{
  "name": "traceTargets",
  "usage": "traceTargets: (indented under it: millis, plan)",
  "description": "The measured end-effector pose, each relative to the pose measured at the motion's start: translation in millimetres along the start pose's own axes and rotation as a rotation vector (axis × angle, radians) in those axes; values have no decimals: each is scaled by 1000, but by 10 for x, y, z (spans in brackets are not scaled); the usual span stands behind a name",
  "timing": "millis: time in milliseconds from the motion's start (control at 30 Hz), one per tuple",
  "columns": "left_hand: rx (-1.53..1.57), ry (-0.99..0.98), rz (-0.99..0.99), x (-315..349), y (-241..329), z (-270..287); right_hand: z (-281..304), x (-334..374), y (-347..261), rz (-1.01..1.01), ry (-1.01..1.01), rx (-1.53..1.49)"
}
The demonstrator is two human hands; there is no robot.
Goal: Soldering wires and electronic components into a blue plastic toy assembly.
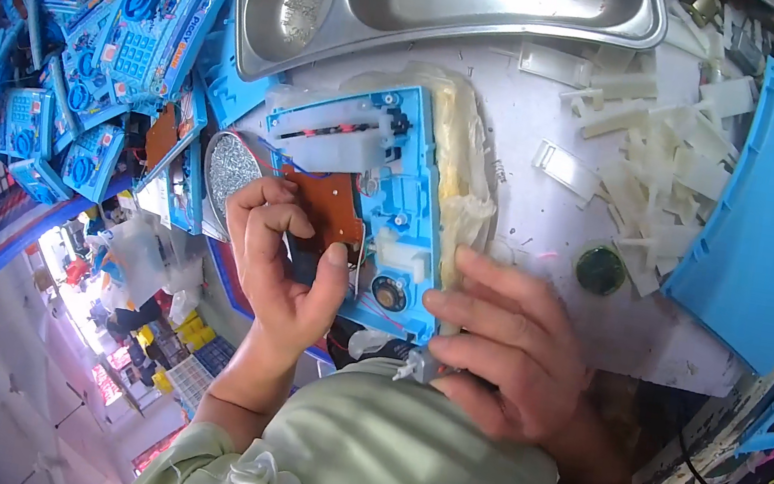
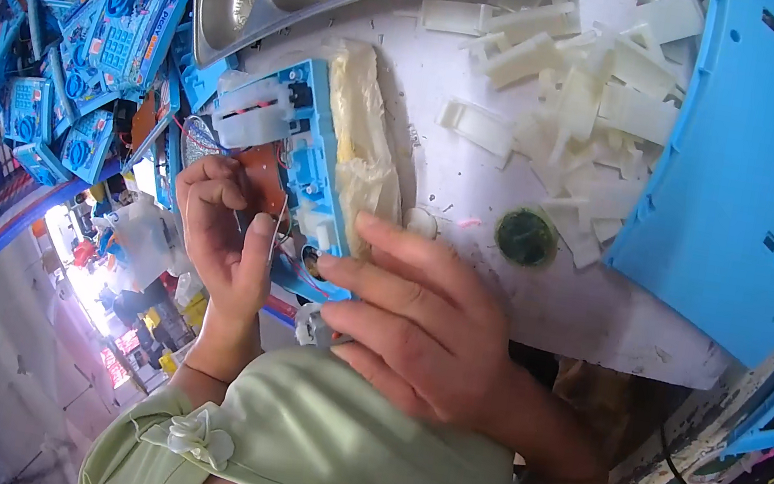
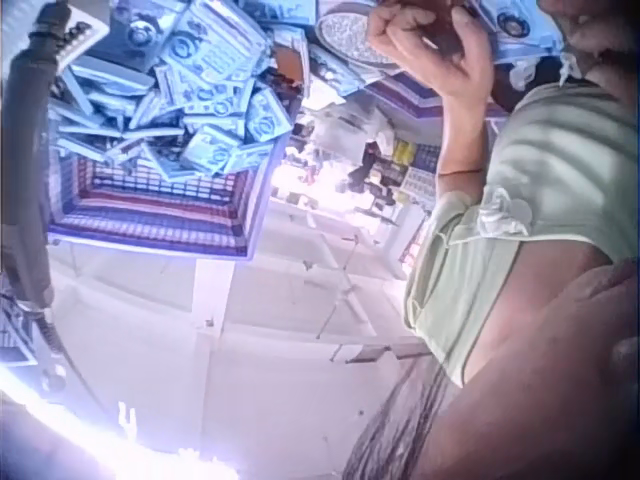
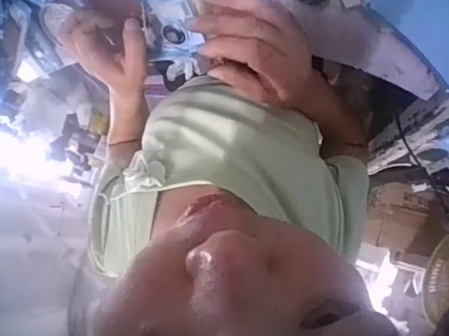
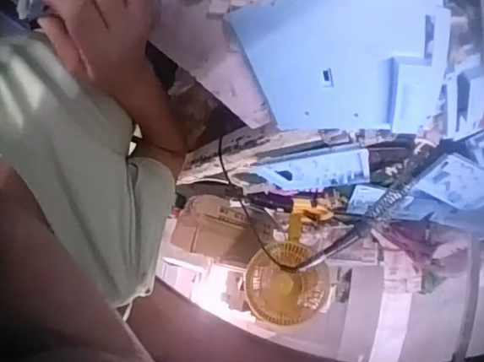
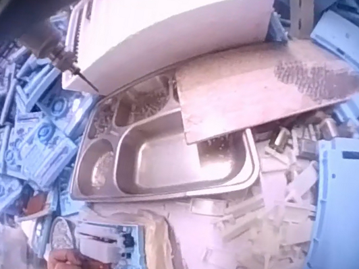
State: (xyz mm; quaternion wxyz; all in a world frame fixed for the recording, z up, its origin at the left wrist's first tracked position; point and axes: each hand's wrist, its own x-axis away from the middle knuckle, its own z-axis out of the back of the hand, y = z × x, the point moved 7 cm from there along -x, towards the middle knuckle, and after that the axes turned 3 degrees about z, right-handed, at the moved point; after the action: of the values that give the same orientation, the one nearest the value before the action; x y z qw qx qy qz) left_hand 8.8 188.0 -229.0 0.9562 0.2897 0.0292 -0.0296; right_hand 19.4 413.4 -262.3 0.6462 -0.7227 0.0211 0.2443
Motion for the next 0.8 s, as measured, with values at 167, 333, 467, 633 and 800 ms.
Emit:
traceTargets:
  millis: [167,333,467,633,800]
  plan:
    - [71,30,-9,-18,-95,68,-85,-30,-72,10,-36,-50]
    - [178,52,77,44,-164,70,-100,-40,-74,24,-54,1]
    - [115,74,-27,-19,-58,47,-97,11,-34,-2,-30,12]
    - [28,100,12,-1,-41,33,-78,18,-12,-23,-23,18]
    - [31,94,5,11,-43,6,-50,-45,-53,-34,-21,31]
